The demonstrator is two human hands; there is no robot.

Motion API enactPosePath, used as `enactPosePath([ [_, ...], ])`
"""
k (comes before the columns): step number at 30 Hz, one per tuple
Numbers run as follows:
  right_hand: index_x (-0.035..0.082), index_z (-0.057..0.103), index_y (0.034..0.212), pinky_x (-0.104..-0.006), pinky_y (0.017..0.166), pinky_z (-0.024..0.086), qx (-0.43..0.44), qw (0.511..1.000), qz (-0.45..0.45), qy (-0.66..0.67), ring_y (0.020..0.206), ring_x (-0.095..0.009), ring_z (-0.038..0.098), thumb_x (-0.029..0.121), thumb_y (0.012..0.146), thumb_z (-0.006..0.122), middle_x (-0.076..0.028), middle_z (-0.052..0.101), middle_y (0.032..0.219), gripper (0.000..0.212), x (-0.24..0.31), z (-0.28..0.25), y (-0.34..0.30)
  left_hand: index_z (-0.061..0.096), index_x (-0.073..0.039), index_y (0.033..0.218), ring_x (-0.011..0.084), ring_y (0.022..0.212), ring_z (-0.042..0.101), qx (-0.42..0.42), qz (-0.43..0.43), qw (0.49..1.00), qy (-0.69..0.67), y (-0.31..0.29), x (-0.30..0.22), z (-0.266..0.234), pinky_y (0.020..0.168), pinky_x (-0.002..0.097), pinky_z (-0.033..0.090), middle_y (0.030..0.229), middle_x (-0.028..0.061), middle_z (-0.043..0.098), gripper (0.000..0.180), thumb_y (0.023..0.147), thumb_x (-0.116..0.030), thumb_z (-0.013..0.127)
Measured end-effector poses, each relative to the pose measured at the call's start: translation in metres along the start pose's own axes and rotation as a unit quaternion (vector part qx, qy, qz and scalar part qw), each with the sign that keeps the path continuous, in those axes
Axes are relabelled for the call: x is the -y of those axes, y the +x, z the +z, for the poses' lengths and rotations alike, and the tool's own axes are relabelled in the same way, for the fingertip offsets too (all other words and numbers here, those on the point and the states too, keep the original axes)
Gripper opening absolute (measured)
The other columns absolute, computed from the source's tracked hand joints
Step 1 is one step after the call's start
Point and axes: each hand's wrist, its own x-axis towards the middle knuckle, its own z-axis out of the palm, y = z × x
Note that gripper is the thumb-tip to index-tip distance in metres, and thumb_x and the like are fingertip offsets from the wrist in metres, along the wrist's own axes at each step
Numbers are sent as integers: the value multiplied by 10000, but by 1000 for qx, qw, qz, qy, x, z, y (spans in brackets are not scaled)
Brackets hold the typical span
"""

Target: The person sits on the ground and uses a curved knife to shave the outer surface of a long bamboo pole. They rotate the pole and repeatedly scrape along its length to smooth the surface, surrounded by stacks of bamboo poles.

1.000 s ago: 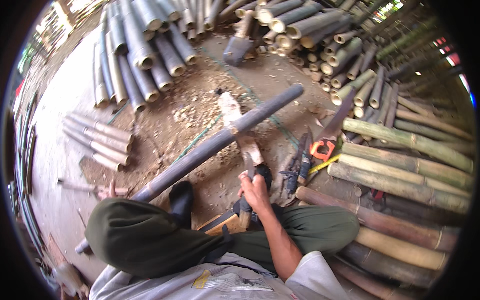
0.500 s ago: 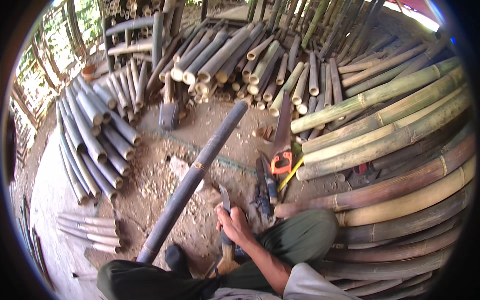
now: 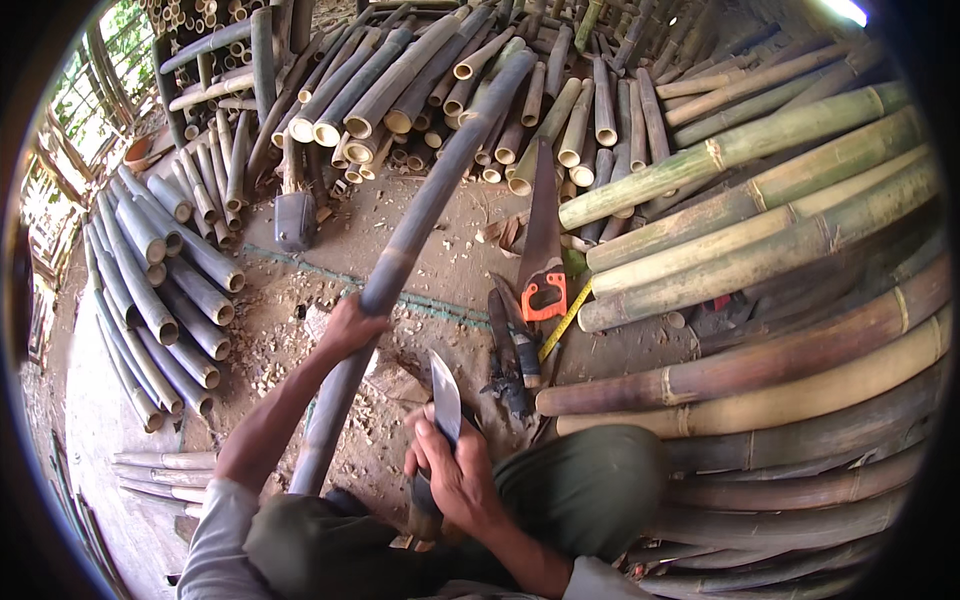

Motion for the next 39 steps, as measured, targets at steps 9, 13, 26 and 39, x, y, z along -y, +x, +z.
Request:
enactPosePath([
  [9,-68,591,1157,-378,698,547,-50,991,16,-119,666,-209,616,224,1113,489,-63,516,731,313,7,-13,19,576,15,1360,383,1241,674,-72,1,996,58,175,-80,91,1056,490,534,1264,224,715,859,701,-413,925],
  [13,-34,590,1186,-408,691,570,-60,993,40,-92,633,-218,604,268,1113,504,-46,482,732,322,-10,-14,29,453,-72,1513,408,1364,521,-98,99,990,26,119,-56,55,1110,573,452,1453,211,553,1022,712,-472,947],
  [26,-12,610,1103,-392,537,552,46,965,176,-191,525,-188,527,282,1100,581,-17,428,683,296,-94,5,51,716,13,1156,194,836,710,-590,-228,749,-197,-368,322,-87,781,323,590,958,118,757,209,958,-25,660],
  [39,-39,686,1145,-316,531,507,195,882,155,-399,559,-115,505,217,1058,677,-1,488,718,270,-137,45,57,476,88,1409,380,1126,742,-462,-740,450,-190,-591,572,-57,983,437,608,1377,252,662,838,764,-267,877],
])
